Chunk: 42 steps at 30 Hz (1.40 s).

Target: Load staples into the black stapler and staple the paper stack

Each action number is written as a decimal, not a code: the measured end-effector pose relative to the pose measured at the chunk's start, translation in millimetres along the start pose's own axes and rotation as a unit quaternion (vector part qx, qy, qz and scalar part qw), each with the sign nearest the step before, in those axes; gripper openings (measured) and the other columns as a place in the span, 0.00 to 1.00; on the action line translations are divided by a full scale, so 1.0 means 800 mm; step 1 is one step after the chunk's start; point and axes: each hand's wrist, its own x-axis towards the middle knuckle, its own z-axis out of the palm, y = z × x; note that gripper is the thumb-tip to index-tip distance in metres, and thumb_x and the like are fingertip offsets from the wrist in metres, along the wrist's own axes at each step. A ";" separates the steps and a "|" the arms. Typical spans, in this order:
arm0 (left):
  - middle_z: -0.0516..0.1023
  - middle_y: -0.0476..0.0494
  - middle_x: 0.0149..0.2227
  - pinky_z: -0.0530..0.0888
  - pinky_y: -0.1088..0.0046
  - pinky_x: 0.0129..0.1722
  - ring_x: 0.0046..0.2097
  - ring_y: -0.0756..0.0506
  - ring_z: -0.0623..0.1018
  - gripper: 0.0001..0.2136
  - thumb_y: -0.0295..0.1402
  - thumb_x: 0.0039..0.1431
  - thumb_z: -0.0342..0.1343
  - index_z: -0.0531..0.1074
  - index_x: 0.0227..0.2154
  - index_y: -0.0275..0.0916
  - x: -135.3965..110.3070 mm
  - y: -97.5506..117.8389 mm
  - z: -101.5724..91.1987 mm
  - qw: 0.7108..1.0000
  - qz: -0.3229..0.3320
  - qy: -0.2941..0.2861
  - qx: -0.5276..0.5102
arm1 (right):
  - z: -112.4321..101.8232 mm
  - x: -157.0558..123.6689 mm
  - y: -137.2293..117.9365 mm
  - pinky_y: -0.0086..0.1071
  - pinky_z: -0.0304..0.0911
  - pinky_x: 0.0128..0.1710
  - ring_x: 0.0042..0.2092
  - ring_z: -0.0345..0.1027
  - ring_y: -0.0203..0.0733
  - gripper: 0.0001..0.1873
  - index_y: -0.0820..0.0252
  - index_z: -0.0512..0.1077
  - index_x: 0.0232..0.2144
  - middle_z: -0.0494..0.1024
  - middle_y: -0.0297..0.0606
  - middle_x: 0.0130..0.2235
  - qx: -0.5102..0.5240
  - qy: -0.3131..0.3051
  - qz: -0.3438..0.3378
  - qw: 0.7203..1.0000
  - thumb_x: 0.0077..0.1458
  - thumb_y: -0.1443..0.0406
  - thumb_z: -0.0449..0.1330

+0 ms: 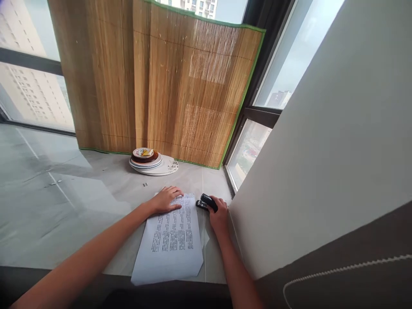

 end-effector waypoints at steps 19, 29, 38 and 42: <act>0.72 0.42 0.55 0.65 0.58 0.56 0.53 0.39 0.76 0.15 0.37 0.63 0.62 0.72 0.52 0.46 0.004 0.001 -0.004 0.995 0.047 -0.047 -0.075 | -0.012 0.022 -0.013 0.45 0.64 0.52 0.49 0.70 0.52 0.17 0.50 0.78 0.48 0.80 0.37 0.45 -0.018 -0.067 0.000 0.998 0.55 0.65 0.62; 0.69 0.37 0.64 0.62 0.51 0.64 0.63 0.35 0.69 0.19 0.43 0.70 0.54 0.70 0.61 0.49 0.001 0.013 0.002 0.991 0.084 -0.102 -0.023 | -0.016 0.018 -0.034 0.45 0.65 0.54 0.50 0.69 0.50 0.18 0.49 0.78 0.50 0.79 0.37 0.46 0.029 -0.102 -0.032 0.994 0.57 0.66 0.64; 0.39 0.46 0.77 0.41 0.32 0.68 0.76 0.27 0.45 0.29 0.57 0.68 0.49 0.56 0.70 0.66 -0.005 0.030 0.007 0.974 0.114 -0.196 -0.010 | -0.006 0.014 -0.044 0.46 0.67 0.54 0.51 0.68 0.48 0.23 0.41 0.73 0.61 0.76 0.38 0.49 0.076 -0.164 -0.121 0.976 0.66 0.66 0.59; 0.37 0.48 0.77 0.38 0.31 0.68 0.76 0.27 0.42 0.29 0.58 0.67 0.49 0.57 0.69 0.67 -0.003 0.038 0.013 0.974 0.110 -0.198 -0.020 | -0.003 0.012 -0.045 0.46 0.67 0.54 0.51 0.67 0.48 0.25 0.39 0.73 0.61 0.76 0.38 0.49 0.067 -0.157 -0.128 0.977 0.67 0.68 0.57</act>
